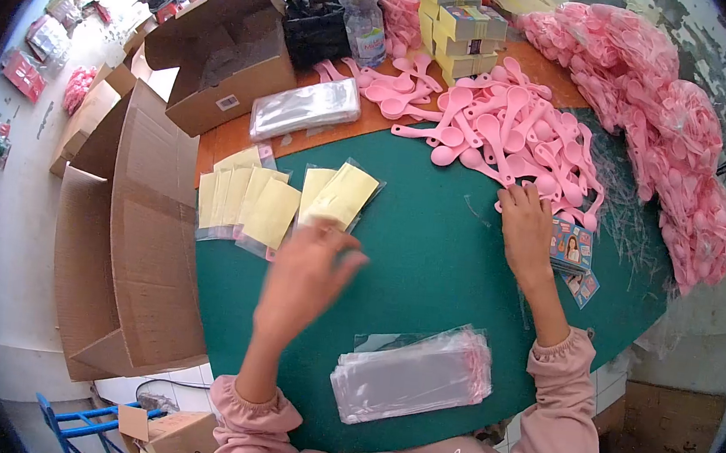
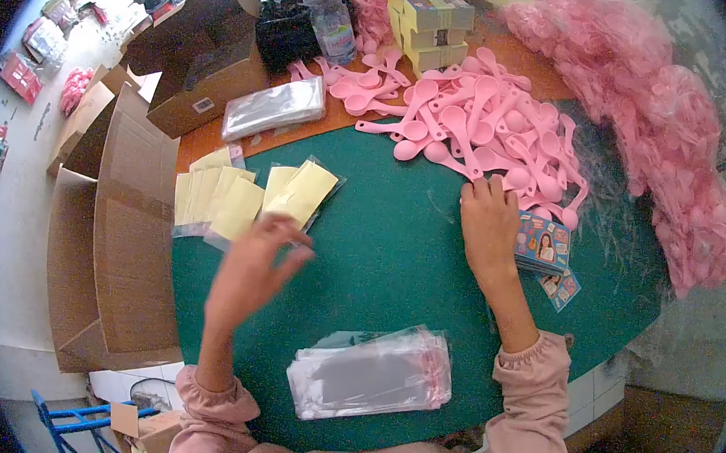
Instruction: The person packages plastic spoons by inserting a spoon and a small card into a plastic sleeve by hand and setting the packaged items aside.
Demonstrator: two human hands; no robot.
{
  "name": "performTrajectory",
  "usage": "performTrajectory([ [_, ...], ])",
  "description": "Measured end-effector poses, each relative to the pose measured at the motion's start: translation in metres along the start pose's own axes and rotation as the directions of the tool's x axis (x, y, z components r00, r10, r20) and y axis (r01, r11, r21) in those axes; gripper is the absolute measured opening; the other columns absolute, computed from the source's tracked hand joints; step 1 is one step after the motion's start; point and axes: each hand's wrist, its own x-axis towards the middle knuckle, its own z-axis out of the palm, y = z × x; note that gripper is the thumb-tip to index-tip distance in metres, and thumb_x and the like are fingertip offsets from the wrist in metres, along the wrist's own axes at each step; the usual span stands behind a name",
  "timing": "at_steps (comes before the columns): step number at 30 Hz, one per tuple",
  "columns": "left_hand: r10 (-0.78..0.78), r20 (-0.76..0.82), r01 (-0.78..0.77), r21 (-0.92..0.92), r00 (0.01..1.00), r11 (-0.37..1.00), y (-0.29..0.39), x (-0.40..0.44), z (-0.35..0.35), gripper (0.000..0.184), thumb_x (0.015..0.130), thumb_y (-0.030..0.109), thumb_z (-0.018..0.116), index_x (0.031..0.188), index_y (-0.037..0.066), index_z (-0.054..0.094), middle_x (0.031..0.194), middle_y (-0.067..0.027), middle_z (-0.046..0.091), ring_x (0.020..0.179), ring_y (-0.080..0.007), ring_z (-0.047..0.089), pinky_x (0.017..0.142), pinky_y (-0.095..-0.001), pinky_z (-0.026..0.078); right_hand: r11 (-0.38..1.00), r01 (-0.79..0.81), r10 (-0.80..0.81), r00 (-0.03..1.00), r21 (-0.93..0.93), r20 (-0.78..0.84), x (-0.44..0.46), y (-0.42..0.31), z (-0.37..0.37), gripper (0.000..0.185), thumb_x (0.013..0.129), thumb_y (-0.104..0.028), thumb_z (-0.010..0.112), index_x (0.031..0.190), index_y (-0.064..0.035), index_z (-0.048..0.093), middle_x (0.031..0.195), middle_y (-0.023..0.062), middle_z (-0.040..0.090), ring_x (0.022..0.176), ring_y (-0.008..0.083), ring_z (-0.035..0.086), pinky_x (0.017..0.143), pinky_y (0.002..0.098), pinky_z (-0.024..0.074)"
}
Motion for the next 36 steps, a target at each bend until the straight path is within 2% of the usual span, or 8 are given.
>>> performTrajectory([
  [2,0.228,0.293,-0.128,-0.326,0.929,0.937,0.025,0.001,0.024,0.023,0.077,0.023,0.063,0.089,0.004,0.06,0.091,-0.0138,0.057,0.085,-0.0266,0.057,0.075,-0.0361,0.045,1.0,0.023,-0.023,1.0,0.006,0.013,0.002,0.0,0.0,0.015,0.072,-0.014,0.052,0.085,-0.0072,0.059,0.088,0.0048,0.055,0.089,0.0204,0.049,0.073,0.033,0.0397],
  [4,0.214,0.43,0.02,-0.477,0.877,0.879,0.045,-0.01,0.053,0.02,0.076,0.019,0.065,0.086,0.003,0.059,0.084,-0.0112,0.058,0.076,-0.0244,0.059,0.068,-0.034,0.047,0.999,0.049,-0.05,0.998,0.01,0.025,0.003,-0.001,-0.005,0.015,0.072,-0.014,0.052,0.084,-0.0073,0.059,0.089,0.0048,0.055,0.09,0.0206,0.049,0.073,0.0333,0.0397],
  [10,0.287,0.467,0.075,-0.616,0.836,0.784,0.042,-0.007,0.068,0.019,0.074,0.014,0.067,0.088,0.003,0.059,0.079,-0.0094,0.06,0.071,-0.0177,0.061,0.063,-0.0281,0.047,0.845,-0.023,0.239,0.91,0.534,-0.34,0.01,-0.008,-0.054,0.015,0.078,-0.008,0.058,0.092,-0.0057,0.06,0.086,0.0048,0.057,0.081,0.0195,0.053,0.069,0.0299,0.0424],
  [13,0.21,0.528,0.231,-0.649,0.823,0.725,0.039,0.0,0.056,0.019,0.075,0.013,0.067,0.089,0.003,0.059,0.08,-0.0076,0.063,0.071,-0.0117,0.06,0.063,-0.0256,0.047,0.52,-0.128,0.338,0.939,0.845,-0.066,-0.002,-0.012,-0.074,0.016,0.08,-0.003,0.057,0.097,-0.0031,0.059,0.077,0.0037,0.056,0.065,0.0123,0.053,0.058,0.0237,0.0426],
  [15,0.142,0.561,0.314,-0.635,0.816,0.706,0.034,0.0,0.058,0.018,0.076,0.012,0.066,0.09,0.002,0.059,0.08,-0.0063,0.064,0.071,-0.0087,0.059,0.063,-0.0243,0.047,-0.052,-0.252,0.328,0.91,0.966,0.255,-0.006,-0.014,-0.076,0.015,0.082,-0.001,0.056,0.096,-0.0014,0.058,0.07,0.0018,0.055,0.056,0.0053,0.049,0.049,0.0191,0.0393],
  [23,0.093,0.473,0.308,-0.697,0.876,0.647,0.025,0.002,0.065,0.012,0.078,0.01,0.062,0.084,0.001,0.058,0.072,-0.0049,0.064,0.066,-0.0091,0.061,0.062,-0.0232,0.048,0.217,-0.215,0.437,0.893,0.952,0.102,-0.014,-0.018,-0.065,0.007,0.079,-0.001,0.058,0.085,-0.0012,0.056,0.067,-0.0006,0.054,0.058,0.0038,0.052,0.052,0.0184,0.042],
  [28,0.086,0.458,0.273,-0.659,0.885,0.701,0.029,0.0,0.06,0.012,0.077,0.009,0.061,0.082,0.0,0.056,0.077,-0.0093,0.066,0.067,-0.0157,0.064,0.063,-0.0271,0.049,0.32,-0.156,-0.043,0.983,0.935,0.179,-0.017,-0.021,-0.069,0.009,0.076,-0.002,0.059,0.083,-0.0026,0.054,0.065,0.002,0.053,0.057,0.007,0.051,0.053,0.0217,0.0433],
  [36,0.098,0.238,0.02,-0.448,0.966,0.894,0.035,-0.003,0.038,0.008,0.077,0.005,0.061,0.081,0.001,0.055,0.086,-0.0071,0.065,0.074,-0.0176,0.063,0.065,-0.0298,0.05,0.387,-0.191,-0.113,0.961,0.902,0.252,-0.016,-0.023,-0.069,0.008,0.077,-0.004,0.059,0.082,-0.0027,0.053,0.065,0.0039,0.052,0.056,0.0099,0.051,0.053,0.0236,0.0431],
])
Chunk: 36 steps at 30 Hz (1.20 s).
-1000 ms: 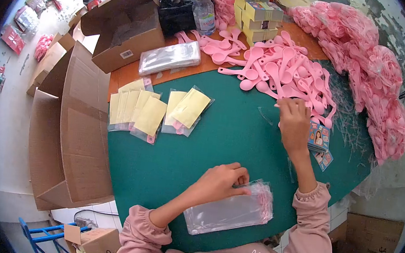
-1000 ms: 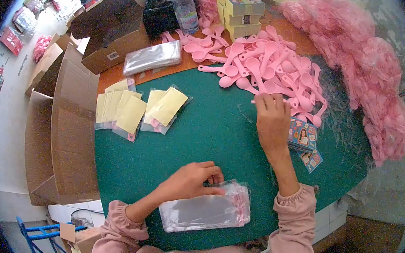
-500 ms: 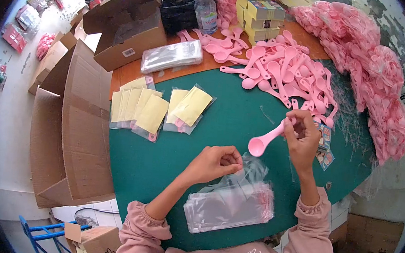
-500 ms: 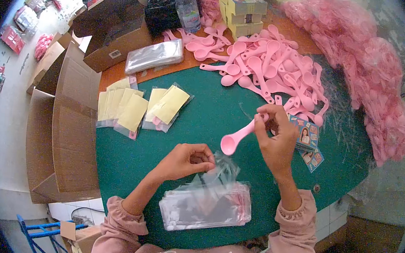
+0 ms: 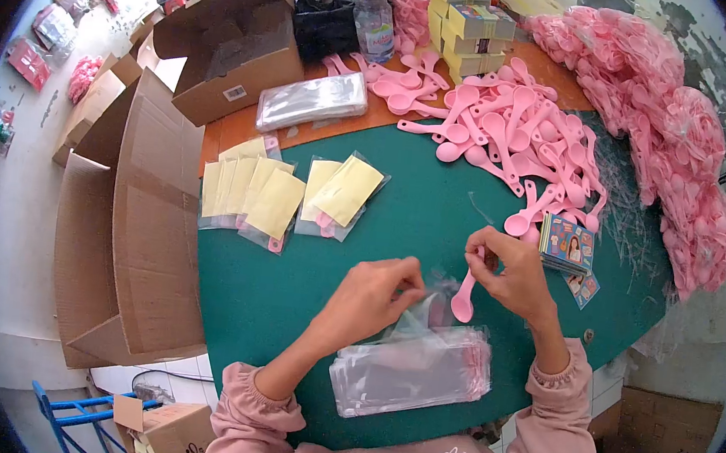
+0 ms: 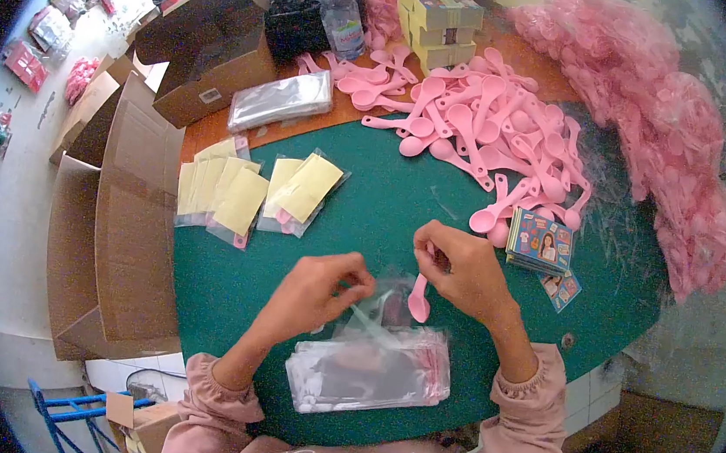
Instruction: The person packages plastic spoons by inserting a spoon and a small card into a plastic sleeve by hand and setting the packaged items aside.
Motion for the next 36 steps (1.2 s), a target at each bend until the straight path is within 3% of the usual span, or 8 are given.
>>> performTrajectory([
  [5,-0.091,0.031,0.095,-0.48,0.995,0.872,-0.015,0.004,-0.01,0.015,0.085,0.005,0.053,0.097,0.0,0.045,0.092,-0.0123,0.064,0.082,-0.0167,0.062,0.07,-0.0279,0.051,0.996,-0.01,0.018,0.996,0.094,-0.089,-0.001,0.004,-0.004,0.007,0.078,-0.002,0.058,0.083,-0.0031,0.053,0.064,0.0016,0.051,0.059,0.0072,0.052,0.053,0.0222,0.0432],
  [7,-0.157,0.118,0.196,-0.662,0.981,0.723,-0.027,0.011,0.001,0.017,0.088,0.005,0.05,0.1,-0.001,0.041,0.092,-0.015,0.063,0.084,-0.0146,0.061,0.071,-0.0254,0.05,0.975,-0.028,0.121,0.898,0.221,-0.422,0.0,0.003,-0.006,0.006,0.081,-0.001,0.057,0.085,-0.0023,0.053,0.067,0.0004,0.052,0.062,0.0066,0.054,0.055,0.0207,0.0452],
  [14,-0.253,0.125,0.257,-0.754,0.959,0.604,-0.022,0.014,0.01,0.026,0.086,0.008,0.055,0.108,-0.002,0.045,0.087,-0.0112,0.065,0.077,-0.0075,0.059,0.065,-0.0208,0.048,0.937,0.107,0.065,0.88,0.332,-0.47,-0.003,0.001,0.003,0.01,0.083,-0.003,0.058,0.088,0.0005,0.051,0.076,0.0031,0.054,0.066,0.0096,0.058,0.061,0.0221,0.05],
  [26,-0.138,0.04,0.134,-0.603,0.99,0.787,-0.015,0.014,0.016,0.031,0.091,0.023,0.048,0.11,-0.002,0.054,0.084,-0.0048,0.064,0.074,-0.0059,0.055,0.067,-0.0203,0.045,0.815,0.01,0.199,0.934,0.579,-0.296,-0.004,-0.01,0.019,0.016,0.079,0.002,0.06,0.09,-0.0001,0.049,0.08,0.0074,0.057,0.072,0.0107,0.059,0.063,0.0222,0.0503],
  [27,-0.177,0.179,0.25,-0.607,0.968,0.754,-0.015,0.013,0.012,0.032,0.092,0.025,0.046,0.106,-0.002,0.056,0.083,-0.0045,0.064,0.072,-0.0059,0.054,0.065,-0.02,0.044,0.815,0.01,0.198,0.934,0.579,-0.296,-0.005,-0.011,0.018,0.016,0.079,0.002,0.06,0.09,-0.0001,0.049,0.08,0.0074,0.057,0.072,0.0107,0.059,0.063,0.0222,0.0503],
  [30,-0.156,0.255,0.282,-0.602,0.954,0.747,-0.017,0.015,0.012,0.037,0.094,0.029,0.041,0.099,-0.002,0.061,0.083,-0.0046,0.064,0.068,-0.0061,0.054,0.062,-0.0196,0.044,0.852,0.089,0.134,0.915,0.516,-0.38,-0.006,-0.012,0.015,0.016,0.084,-0.011,0.059,0.091,0.0009,0.051,0.08,0.0067,0.058,0.073,0.012,0.058,0.063,0.0245,0.0496],
  [32,-0.101,0.197,0.202,-0.604,0.975,0.771,-0.013,0.018,0.013,0.039,0.094,0.03,0.039,0.096,-0.002,0.062,0.083,-0.005,0.064,0.066,-0.0063,0.054,0.059,-0.0194,0.044,0.927,0.1,-0.029,0.98,0.362,-0.196,-0.011,-0.009,0.009,0.037,0.088,-0.036,0.051,0.093,0.0004,0.056,0.093,0.0093,0.056,0.085,0.0164,0.056,0.071,0.03,0.047],
  [36,-0.113,0.128,0.168,-0.627,0.985,0.761,0.006,0.02,0.0,0.038,0.095,0.026,0.037,0.096,-0.003,0.061,0.085,-0.0068,0.064,0.065,-0.0067,0.055,0.057,-0.0201,0.045,0.945,0.231,-0.252,0.966,0.232,0.063,-0.012,-0.022,0.005,0.058,0.086,-0.056,0.036,0.096,-0.0065,0.064,0.116,0.0135,0.044,0.105,0.0246,0.042,0.083,0.0367,0.0388],
])
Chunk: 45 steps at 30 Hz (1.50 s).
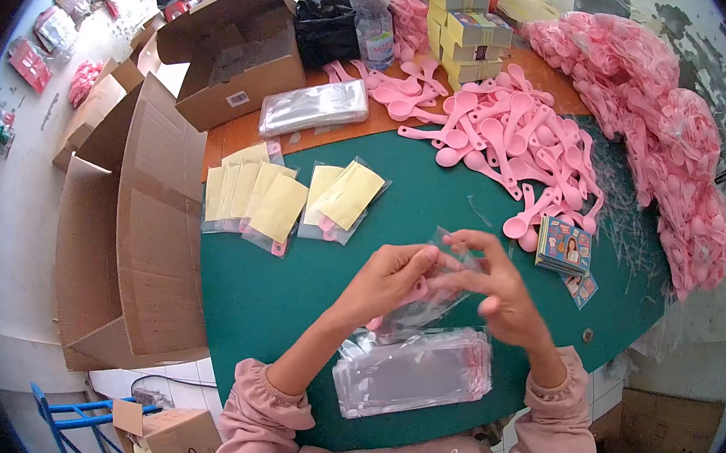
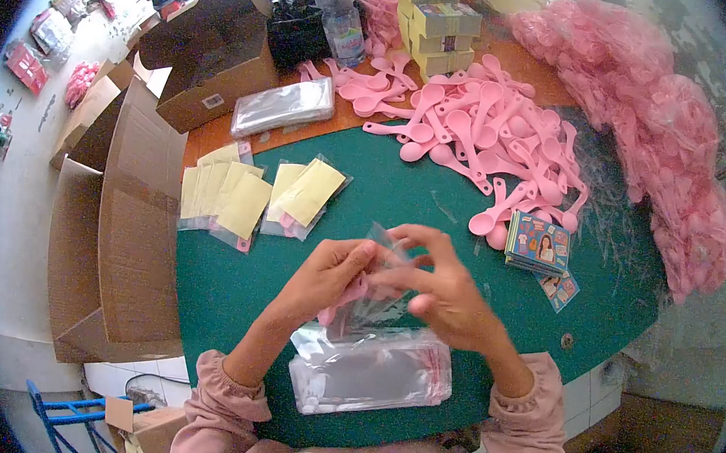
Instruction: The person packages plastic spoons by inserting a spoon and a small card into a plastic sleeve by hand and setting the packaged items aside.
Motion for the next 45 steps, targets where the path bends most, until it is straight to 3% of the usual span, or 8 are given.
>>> performTrajectory([
  [3,-0.06,0.001,0.06,-0.079,0.998,0.995,0.011,0.0,-0.008,0.039,0.095,0.027,0.035,0.099,-0.004,0.058,0.09,-0.0114,0.064,0.075,-0.0126,0.06,0.063,-0.0225,0.048,0.922,-0.349,0.295,0.913,-0.166,-0.28,-0.013,0.009,-0.056,0.041,0.085,-0.041,0.049,0.097,-0.0045,0.063,0.111,0.0163,0.047,0.1,0.0281,0.047,0.083,0.037,0.0391],
  [6,-0.091,0.022,0.093,-0.219,0.996,0.971,0.007,0.0,-0.015,0.038,0.095,0.027,0.036,0.101,-0.004,0.057,0.09,-0.0129,0.063,0.082,-0.0161,0.063,0.067,-0.0238,0.051,0.311,-0.776,0.192,0.617,-0.549,-0.763,-0.054,0.046,-0.101,0.027,0.078,-0.023,0.059,0.093,-0.0013,0.062,0.095,0.0187,0.056,0.087,0.0306,0.055,0.078,0.038,0.0424],
  [8,-0.091,0.023,0.094,-0.24,0.996,0.966,0.004,0.003,-0.017,0.037,0.095,0.025,0.037,0.1,-0.004,0.059,0.087,-0.0107,0.064,0.083,-0.0144,0.063,0.064,-0.0229,0.051,0.348,-0.83,0.462,0.556,-0.435,-0.691,-0.074,0.062,-0.12,0.032,0.075,-0.023,0.063,0.096,0.0003,0.058,0.08,0.0173,0.06,0.077,0.031,0.059,0.07,0.0394,0.0452],
  [17,-0.045,0.086,0.05,-0.064,0.995,0.997,0.001,0.003,-0.018,0.034,0.095,0.024,0.038,0.104,-0.002,0.057,0.093,-0.0126,0.063,0.085,-0.0158,0.062,0.069,-0.0225,0.049,0.129,-0.896,0.194,0.442,-0.424,-0.876,-0.05,0.026,-0.101,0.021,0.075,-0.012,0.062,0.094,-0.0068,0.054,0.067,0.0115,0.055,0.061,0.0211,0.055,0.056,0.0338,0.0414],
  [21,-0.04,0.101,0.04,-0.002,0.994,0.999,0.001,0.003,-0.017,0.033,0.095,0.023,0.038,0.102,-0.002,0.059,0.09,-0.0107,0.064,0.083,-0.014,0.061,0.07,-0.0224,0.048,0.422,-0.712,0.086,0.648,-0.561,-0.757,-0.035,0.004,-0.092,0.015,0.078,-0.006,0.059,0.092,-0.0044,0.054,0.065,0.0067,0.053,0.057,0.0133,0.049,0.053,0.0269,0.0386],
  [23,-0.022,0.109,0.019,0.032,0.994,0.999,0.0,0.004,-0.015,0.033,0.095,0.022,0.038,0.101,-0.002,0.059,0.089,-0.0102,0.064,0.083,-0.0134,0.061,0.071,-0.0228,0.048,0.881,-0.446,0.239,0.705,-0.155,-0.668,-0.014,-0.016,-0.065,0.01,0.08,-0.002,0.057,0.089,-0.0019,0.053,0.067,0.001,0.053,0.058,0.0059,0.044,0.053,0.0201,0.035],
  [29,0.014,0.118,-0.026,0.099,0.993,0.995,-0.004,0.005,-0.015,0.032,0.094,0.022,0.039,0.101,-0.002,0.059,0.088,-0.0102,0.064,0.086,-0.0151,0.061,0.074,-0.0253,0.048,0.932,-0.268,0.179,0.926,-0.243,-0.333,0.0,-0.025,-0.042,0.005,0.079,-0.003,0.059,0.084,-0.001,0.058,0.066,-0.0002,0.057,0.059,0.0037,0.047,0.051,0.02,0.038],
  [45,0.04,0.066,-0.054,0.225,0.997,0.973,-0.01,0.004,-0.013,0.03,0.091,0.024,0.046,0.096,0.0,0.062,0.076,-0.0065,0.065,0.067,-0.0101,0.057,0.064,-0.0248,0.047,0.917,-0.232,0.178,0.966,-0.325,-0.187,0.002,-0.023,-0.038,0.012,0.074,0.001,0.062,0.085,0.0029,0.057,0.07,0.0064,0.059,0.062,0.0085,0.055,0.056,0.0219,0.0444],
])
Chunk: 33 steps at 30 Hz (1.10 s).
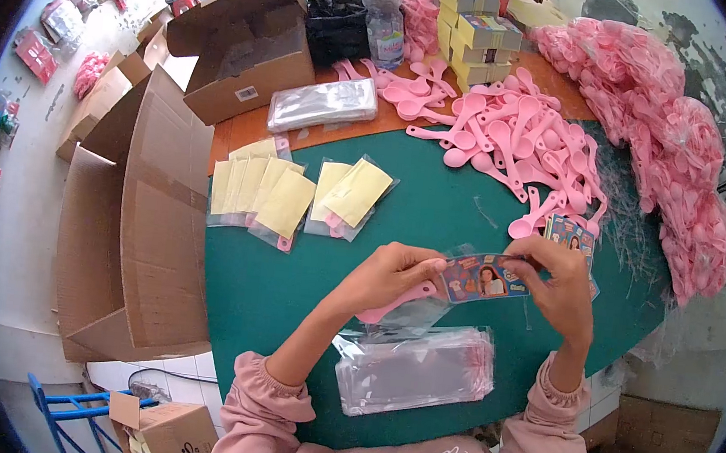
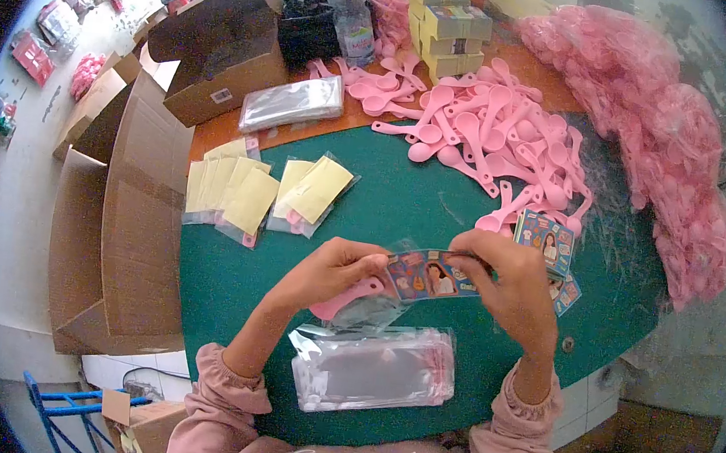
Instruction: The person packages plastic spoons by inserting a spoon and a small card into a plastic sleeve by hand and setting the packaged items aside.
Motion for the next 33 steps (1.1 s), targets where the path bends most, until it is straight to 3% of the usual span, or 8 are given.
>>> performTrajectory([
  [13,-0.015,0.07,-0.014,0.39,0.997,0.921,0.014,-0.008,0.007,0.061,0.087,0.029,0.053,0.136,0.006,0.025,0.074,-0.0206,0.061,0.063,-0.031,0.059,0.062,-0.0319,0.047,0.96,-0.025,-0.06,0.953,0.278,0.296,0.0,0.02,0.047,0.017,0.072,-0.009,0.065,0.078,0.0006,0.053,0.059,0.0068,0.051,0.055,0.0163,0.051,0.054,0.0277,0.0426],
  [15,-0.09,0.096,0.038,0.447,0.991,0.894,0.012,-0.009,-0.009,0.063,0.086,0.029,0.054,0.136,0.007,0.023,0.074,-0.02,0.061,0.063,-0.0278,0.06,0.063,-0.0318,0.047,0.865,-0.346,0.199,0.901,0.363,0.385,0.001,0.026,0.04,0.016,0.07,-0.007,0.068,0.077,-0.0009,0.055,0.062,0.0008,0.054,0.057,0.0069,0.049,0.057,0.0225,0.0426],
  [18,0.107,0.354,-0.209,0.262,0.929,0.942,-0.01,-0.006,-0.041,0.063,0.084,0.021,0.058,0.136,0.008,0.025,0.082,-0.0128,0.063,0.069,-0.0175,0.06,0.067,-0.0302,0.047,0.817,-0.387,0.306,0.92,0.428,0.246,0.002,0.039,0.036,0.018,0.069,-0.007,0.07,0.081,-0.0012,0.058,0.068,-0.0005,0.058,0.059,0.0054,0.049,0.057,0.0215,0.0421],
  [20,0.078,0.349,-0.063,-0.054,0.934,0.997,-0.012,-0.006,-0.049,0.069,0.08,0.015,0.062,0.137,0.008,0.024,0.127,-0.0083,0.043,0.094,-0.0114,0.053,0.078,-0.0263,0.046,0.801,-0.441,0.357,0.895,0.406,0.268,0.006,0.027,0.03,0.017,0.07,-0.007,0.071,0.08,-0.0018,0.058,0.067,-0.0013,0.056,0.059,0.0046,0.049,0.055,0.0198,0.0403],
  [22,0.013,0.336,0.015,-0.081,0.942,0.997,-0.011,-0.007,-0.05,0.072,0.076,0.006,0.065,0.136,0.007,0.024,0.129,-0.0075,0.039,0.094,-0.0103,0.053,0.078,-0.0248,0.047,0.609,-0.534,0.33,0.843,0.587,0.424,0.006,0.025,0.031,0.016,0.071,-0.012,0.07,0.073,-0.0029,0.056,0.067,-0.0024,0.054,0.061,0.0046,0.048,0.053,0.0193,0.0377],
  [28,0.007,0.357,0.041,-0.129,0.934,0.991,-0.016,-0.004,-0.041,0.074,0.077,0.006,0.065,0.137,0.009,0.022,0.124,-0.0106,0.043,0.095,-0.0106,0.052,0.078,-0.0256,0.047,0.777,-0.435,0.303,0.892,0.455,0.335,0.006,0.04,0.04,0.012,0.073,-0.009,0.068,0.079,-0.0009,0.061,0.067,-0.0004,0.057,0.059,0.0057,0.05,0.052,0.0209,0.0394],
  [31,-0.079,0.163,0.08,0.001,0.984,0.997,-0.026,0.001,-0.032,0.071,0.078,0.007,0.064,0.136,0.01,0.023,0.116,-0.0131,0.049,0.096,-0.0148,0.054,0.078,-0.0277,0.048,0.847,-0.346,0.303,0.938,0.404,0.167,0.011,0.042,0.038,0.012,0.073,-0.008,0.066,0.083,-0.0012,0.062,0.068,0.0028,0.06,0.06,0.0078,0.053,0.054,0.0226,0.0419],
  [33,0.149,-0.474,-0.062,0.194,0.868,0.979,-0.036,0.003,-0.011,0.065,0.085,0.013,0.058,0.136,0.011,0.019,0.109,-0.0169,0.054,0.097,-0.0198,0.055,0.078,-0.0307,0.048,0.911,-0.274,0.296,0.955,0.309,-0.024,0.019,0.027,0.043,0.012,0.074,-0.008,0.066,0.083,-0.0016,0.062,0.069,0.0042,0.06,0.061,0.0096,0.055,0.056,0.0229,0.0432],
])
